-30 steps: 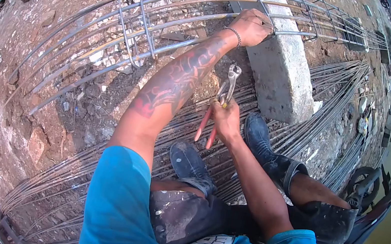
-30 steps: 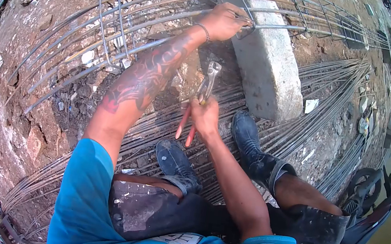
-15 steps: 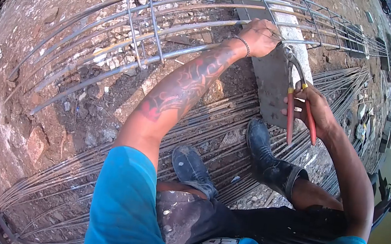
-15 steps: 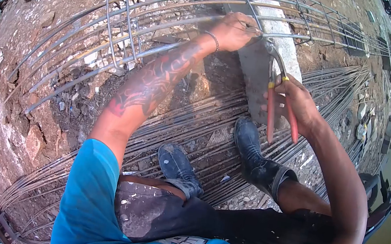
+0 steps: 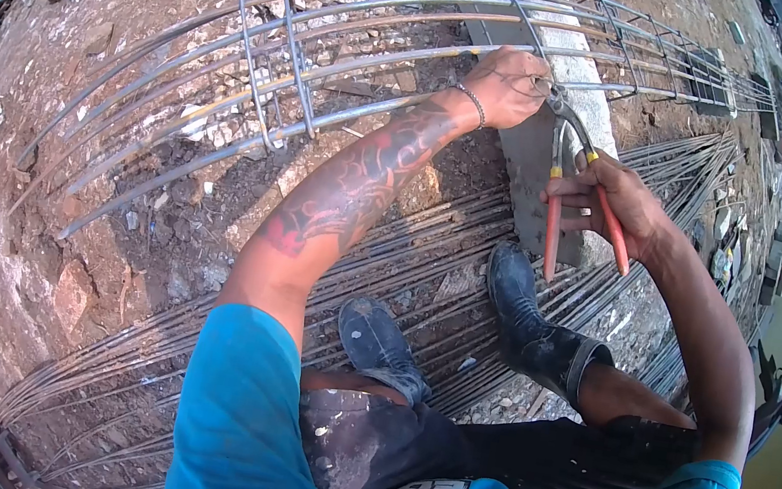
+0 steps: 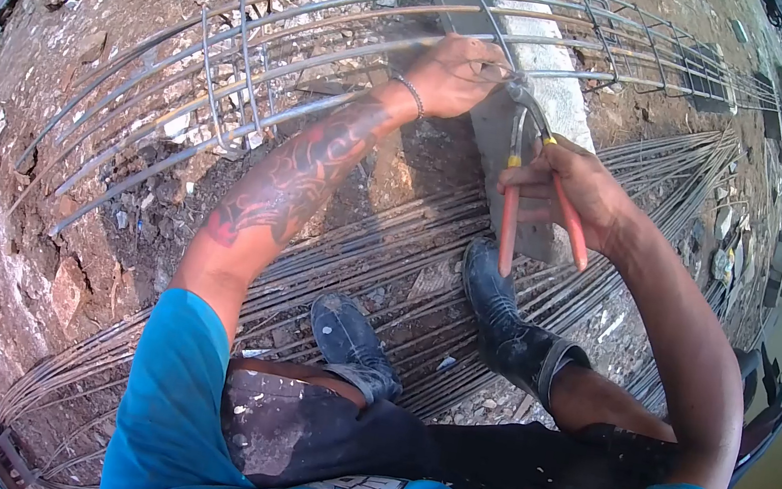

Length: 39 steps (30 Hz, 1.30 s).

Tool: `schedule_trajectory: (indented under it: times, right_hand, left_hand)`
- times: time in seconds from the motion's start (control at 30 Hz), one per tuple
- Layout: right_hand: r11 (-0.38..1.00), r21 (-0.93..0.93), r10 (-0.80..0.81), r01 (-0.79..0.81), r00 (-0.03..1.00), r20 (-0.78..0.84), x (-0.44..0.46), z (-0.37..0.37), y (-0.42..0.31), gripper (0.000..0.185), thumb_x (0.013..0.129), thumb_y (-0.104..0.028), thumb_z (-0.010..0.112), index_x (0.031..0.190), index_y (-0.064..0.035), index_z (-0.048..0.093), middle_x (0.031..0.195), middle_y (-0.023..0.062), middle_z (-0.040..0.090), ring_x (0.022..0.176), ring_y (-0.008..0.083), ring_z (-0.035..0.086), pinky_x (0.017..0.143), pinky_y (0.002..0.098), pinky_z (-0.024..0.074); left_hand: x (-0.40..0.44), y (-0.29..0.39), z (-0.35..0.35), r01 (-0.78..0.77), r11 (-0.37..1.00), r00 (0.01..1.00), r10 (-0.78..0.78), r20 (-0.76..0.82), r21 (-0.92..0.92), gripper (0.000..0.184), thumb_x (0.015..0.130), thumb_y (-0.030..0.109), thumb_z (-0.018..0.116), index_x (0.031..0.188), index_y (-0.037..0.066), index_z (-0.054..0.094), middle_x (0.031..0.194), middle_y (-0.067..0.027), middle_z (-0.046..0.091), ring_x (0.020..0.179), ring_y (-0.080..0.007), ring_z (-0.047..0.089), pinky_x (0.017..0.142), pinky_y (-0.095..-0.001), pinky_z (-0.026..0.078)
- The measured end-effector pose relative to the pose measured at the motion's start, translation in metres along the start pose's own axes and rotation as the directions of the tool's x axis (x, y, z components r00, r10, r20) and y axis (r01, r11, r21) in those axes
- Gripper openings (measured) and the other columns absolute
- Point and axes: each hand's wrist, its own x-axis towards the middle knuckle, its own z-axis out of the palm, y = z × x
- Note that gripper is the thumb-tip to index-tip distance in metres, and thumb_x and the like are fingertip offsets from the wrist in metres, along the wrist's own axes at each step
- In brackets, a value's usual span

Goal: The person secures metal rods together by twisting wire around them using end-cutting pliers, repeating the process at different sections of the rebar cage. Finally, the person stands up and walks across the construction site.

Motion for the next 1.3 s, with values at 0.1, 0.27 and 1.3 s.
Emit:
schedule_trajectory:
  times: [0.1,0.27,1.3]
  right_hand:
    - [0.997,-0.074,-0.021,0.017,0.999,-0.046,-0.002,0.007,-0.003,0.027,0.097,-0.019,0.029,0.109,-0.0004,0.046,0.108,0.0240,0.059,0.104,0.0341,0.060,0.094,0.0485,0.0505]
    - [0.989,-0.139,-0.064,0.053,0.995,-0.080,-0.006,0.009,-0.006,0.027,0.096,-0.019,0.032,0.103,0.0014,0.049,0.099,0.0197,0.059,0.096,0.0283,0.063,0.087,0.0461,0.0543]
    - [-0.529,-0.841,-0.293,-0.117,0.955,0.051,-0.006,0.001,-0.047,0.030,0.090,-0.005,0.042,0.117,0.0082,0.044,0.101,0.0268,0.061,0.090,0.0328,0.066,0.079,0.0375,0.0547]
  left_hand:
    - [-0.002,-0.004,0.003,-0.015,0.995,0.998,0.008,-0.067,-0.095,0.015,0.083,0.013,0.053,0.087,0.008,0.066,0.088,-0.0102,0.065,0.079,-0.0303,0.063,0.070,-0.0389,0.052]
    - [-0.001,-0.002,0.001,-0.025,0.999,1.000,0.025,-0.006,-0.021,0.015,0.083,0.012,0.054,0.091,0.008,0.066,0.089,-0.0099,0.065,0.079,-0.0299,0.063,0.069,-0.0383,0.052]
    - [0.030,0.083,-0.008,0.165,0.953,0.985,-0.145,0.094,-0.253,0.069,0.065,0.024,0.075,0.122,0.002,0.042,0.115,-0.0225,0.056,0.110,-0.0364,0.054,0.088,-0.0445,0.045]
